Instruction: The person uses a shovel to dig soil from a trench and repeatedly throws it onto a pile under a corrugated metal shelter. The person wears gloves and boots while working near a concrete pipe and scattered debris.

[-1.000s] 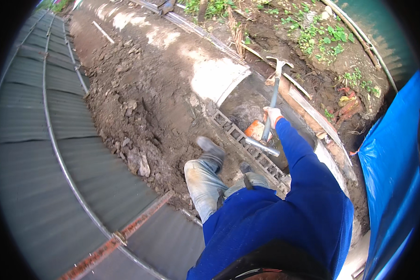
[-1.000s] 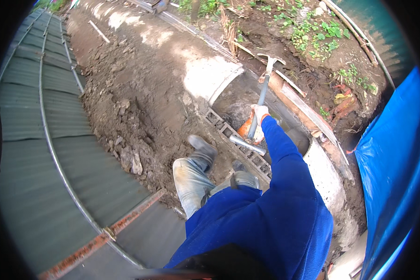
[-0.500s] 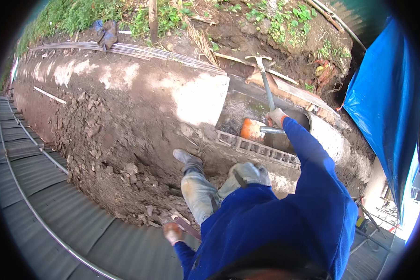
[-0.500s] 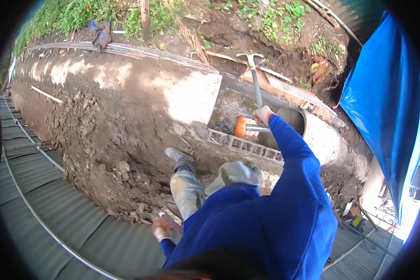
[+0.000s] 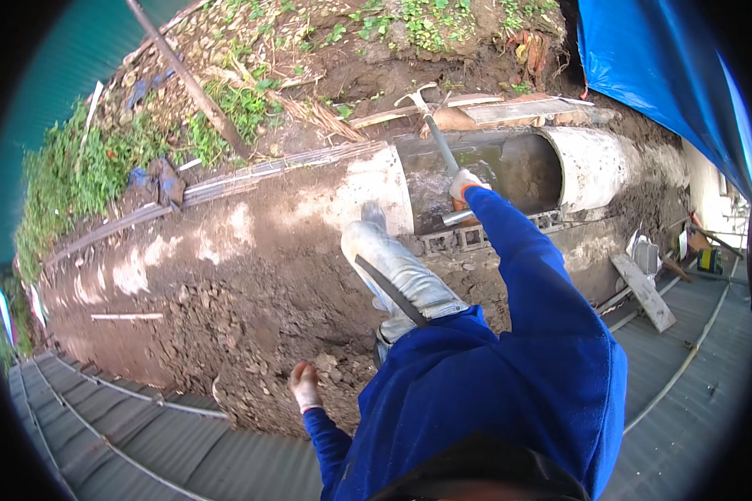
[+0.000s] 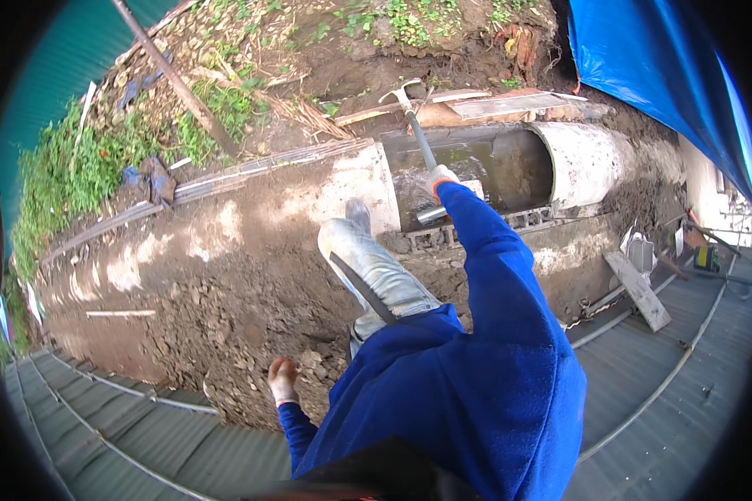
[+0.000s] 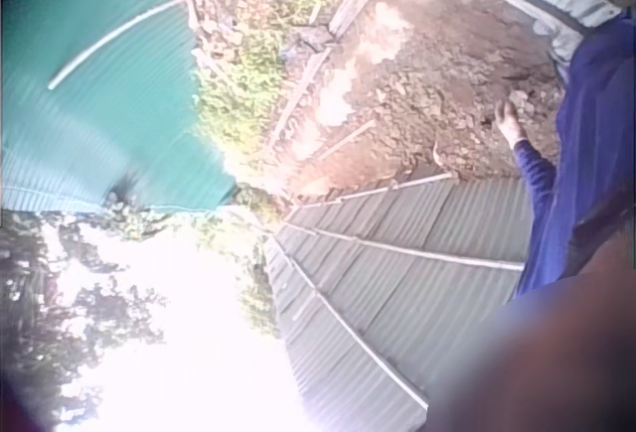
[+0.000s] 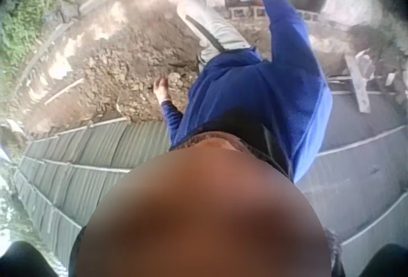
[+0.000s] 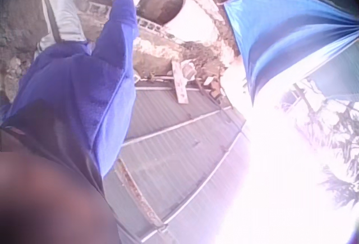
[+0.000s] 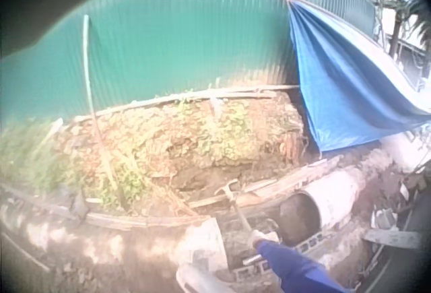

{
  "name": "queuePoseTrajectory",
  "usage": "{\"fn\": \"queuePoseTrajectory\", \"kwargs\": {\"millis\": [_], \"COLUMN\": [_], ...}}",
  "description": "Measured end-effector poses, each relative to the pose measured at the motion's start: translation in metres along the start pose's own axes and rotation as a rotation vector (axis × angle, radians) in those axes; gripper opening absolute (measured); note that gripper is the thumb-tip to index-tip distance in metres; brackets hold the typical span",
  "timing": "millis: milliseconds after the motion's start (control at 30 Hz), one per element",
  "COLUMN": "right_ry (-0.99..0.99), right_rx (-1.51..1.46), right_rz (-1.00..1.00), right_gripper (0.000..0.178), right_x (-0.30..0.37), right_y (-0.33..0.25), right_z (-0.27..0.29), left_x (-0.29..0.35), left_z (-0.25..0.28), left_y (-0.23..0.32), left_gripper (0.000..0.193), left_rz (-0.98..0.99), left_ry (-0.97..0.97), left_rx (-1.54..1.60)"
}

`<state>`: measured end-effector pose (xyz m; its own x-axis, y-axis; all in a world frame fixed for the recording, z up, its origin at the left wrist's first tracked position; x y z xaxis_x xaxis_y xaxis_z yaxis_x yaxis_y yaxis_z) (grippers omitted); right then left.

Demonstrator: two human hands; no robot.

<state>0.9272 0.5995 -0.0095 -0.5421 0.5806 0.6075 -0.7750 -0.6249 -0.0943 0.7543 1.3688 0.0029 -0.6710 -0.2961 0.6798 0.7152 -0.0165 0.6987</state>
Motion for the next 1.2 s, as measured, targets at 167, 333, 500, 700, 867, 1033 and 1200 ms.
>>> {"fn": "queuePoseTrajectory", "kwargs": {"millis": [167,333,500,700,867,1033,1200], "right_ry": [0.039,0.19,0.094,-0.235,-0.286,-0.253,-0.422], "right_rx": [0.271,0.358,0.134,0.16,0.075,-0.032,0.052], "right_rz": [0.138,0.3,-0.042,-0.051,0.044,-0.05,-0.044], "right_gripper": [0.04,0.033,0.053,0.082,0.075,0.069,0.046], "right_x": [-0.009,-0.03,-0.05,-0.048,-0.035,-0.047,-0.069], "right_y": [-0.039,-0.079,-0.124,-0.225,-0.265,-0.29,-0.35], "right_z": [0.007,0.019,0.068,0.123,0.149,0.168,0.207], "left_x": [-0.074,-0.161,-0.173,-0.132,-0.171,-0.218,-0.232], "left_z": [-0.128,-0.302,-0.461,-0.539,-0.574,-0.681,-0.784], "left_y": [0.062,0.211,0.394,0.504,0.51,0.473,0.426], "left_gripper": [0.033,0.036,0.038,0.037,0.03,0.044,0.027], "left_rz": [0.234,0.292,0.044,0.022,0.219,0.435,0.607], "left_ry": [-0.063,-0.252,-0.556,-0.862,-0.852,-0.953,-1.025], "left_rx": [0.159,-0.05,-0.033,-0.166,-0.447,-0.59,-0.838]}}
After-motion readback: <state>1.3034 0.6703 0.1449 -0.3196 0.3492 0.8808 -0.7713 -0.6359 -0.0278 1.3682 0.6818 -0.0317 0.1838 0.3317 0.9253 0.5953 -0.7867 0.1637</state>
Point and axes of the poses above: each hand's wrist, its own x-axis away from the middle knuckle, its own z-axis out of the back of the hand, y = z × x, the point moved 6 cm from there along -x, towards the middle knuckle, and after that the axes turned 1 degree about y, right-handed, at the moved point
